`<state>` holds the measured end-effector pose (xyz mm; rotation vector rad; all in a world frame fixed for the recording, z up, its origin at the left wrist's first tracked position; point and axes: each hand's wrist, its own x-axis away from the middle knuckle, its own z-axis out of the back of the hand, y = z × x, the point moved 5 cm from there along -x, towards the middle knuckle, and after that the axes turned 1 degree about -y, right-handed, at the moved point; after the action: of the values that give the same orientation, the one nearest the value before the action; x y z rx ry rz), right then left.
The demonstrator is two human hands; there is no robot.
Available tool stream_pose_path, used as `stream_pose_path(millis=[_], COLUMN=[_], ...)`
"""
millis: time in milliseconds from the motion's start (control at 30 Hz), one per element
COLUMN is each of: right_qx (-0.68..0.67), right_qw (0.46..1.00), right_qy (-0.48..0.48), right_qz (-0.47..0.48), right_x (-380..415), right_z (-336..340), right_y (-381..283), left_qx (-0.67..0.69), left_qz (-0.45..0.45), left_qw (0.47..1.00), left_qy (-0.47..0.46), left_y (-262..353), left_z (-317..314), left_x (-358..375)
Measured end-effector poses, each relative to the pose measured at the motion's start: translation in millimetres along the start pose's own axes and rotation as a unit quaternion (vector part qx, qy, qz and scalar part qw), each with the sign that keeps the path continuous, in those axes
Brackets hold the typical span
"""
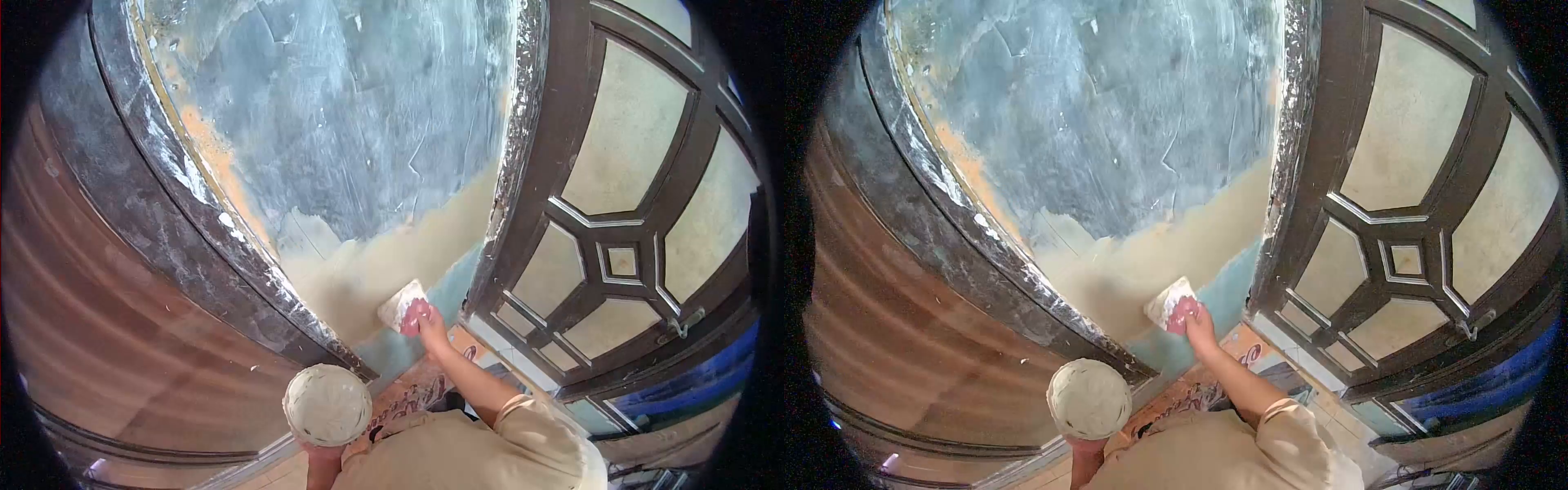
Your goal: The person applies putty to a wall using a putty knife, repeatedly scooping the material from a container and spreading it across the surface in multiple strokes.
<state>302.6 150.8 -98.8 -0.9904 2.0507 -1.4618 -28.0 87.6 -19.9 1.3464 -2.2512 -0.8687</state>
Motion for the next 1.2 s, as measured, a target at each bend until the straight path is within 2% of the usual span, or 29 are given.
stream_pose_path(millis=[33, 100, 167, 233, 267, 367, 433, 467, 533, 633, 700, 767, 800, 833, 900, 933, 967, 1000, 1033, 1067, 1133, 1167, 1200], right_qx=[0.035, 0.015, -0.005, 0.023, 0.049, 0.182, 0.141, 0.142, 0.056, 0.077, 0.091, 0.067, 0.044, 0.07, 0.196, 0.121, 0.045, 0.102, 0.158, 0.158, 0.039, -0.031, -0.004], right_qw=[0.999, 0.997, 0.993, 0.99, 0.986, 0.977, 0.987, 0.987, 0.997, 0.992, 0.979, 0.977, 0.974, 0.976, 0.969, 0.983, 0.989, 0.99, 0.984, 0.984, 0.996, 0.995, 0.993], right_qy=[0.001, -0.058, -0.03, -0.058, -0.086, -0.06, -0.073, -0.076, -0.039, -0.077, -0.096, -0.115, -0.133, -0.117, -0.085, -0.112, -0.138, -0.086, -0.034, -0.037, -0.075, -0.09, -0.109], right_qz=[0.021, 0.042, 0.113, 0.123, 0.135, 0.091, -0.014, -0.016, -0.027, 0.057, 0.154, 0.167, 0.18, 0.169, 0.122, 0.076, 0.029, 0.053, 0.076, 0.076, -0.025, 0.01, 0.049], right_x=[-11, -18, -30, -45, -49, -46, -27, -20, -4, -25, -38, -51, -53, -67, -72, -77, -70, -61, -49, -49, -56, -63, -64], right_z=[2, -24, -52, -62, -65, -27, 4, 9, 17, -13, -40, -54, -58, -50, -17, 5, 16, 39, 50, 49, 40, 24, 8], right_y=[-4, -66, -111, -120, -118, -46, 10, 12, 3, -82, -142, -152, -154, -128, -70, -15, 10, 28, 20, 8, -19, -45, -80], left_qx=[-0.002, -0.004, -0.004, -0.005, -0.007, -0.014, -0.017, -0.017, -0.018, -0.02, -0.021, -0.023, -0.024, -0.025, -0.027, -0.028, -0.028, -0.028, -0.028, -0.028, -0.031, -0.032, -0.034], left_qz=[0.0, 0.001, 0.002, 0.002, 0.002, 0.001, -0.005, -0.006, -0.009, -0.016, -0.017, -0.02, -0.021, -0.022, -0.027, -0.029, -0.032, -0.034, -0.037, -0.04, -0.04, -0.039, -0.036], left_qw=[1.0, 1.0, 1.0, 1.0, 1.0, 1.0, 1.0, 1.0, 0.999, 0.999, 0.999, 0.999, 0.999, 0.999, 0.999, 0.999, 0.998, 0.998, 0.998, 0.998, 0.998, 0.998, 0.998], left_qy=[0.004, 0.011, 0.013, 0.017, 0.019, 0.022, 0.021, 0.024, 0.032, 0.035, 0.034, 0.036, 0.037, 0.037, 0.036, 0.036, 0.035, 0.035, 0.036, 0.038, 0.042, 0.044, 0.046], left_y=[-1, -4, -7, -13, -15, -15, -15, -17, -20, -23, -22, -23, -25, -33, -35, -35, -37, -39, -41, -50, -45, -45, -46], left_z=[-1, -3, -8, -15, -18, -19, -19, -19, -19, -23, -29, -35, -35, -37, -35, -34, -32, -29, -23, 5, -25, -28, -30], left_x=[3, 6, 5, 3, 3, 4, 1, 4, 11, 12, 6, 2, 4, 12, 11, 12, 12, 16, 23, 59, 22, 19, 19])
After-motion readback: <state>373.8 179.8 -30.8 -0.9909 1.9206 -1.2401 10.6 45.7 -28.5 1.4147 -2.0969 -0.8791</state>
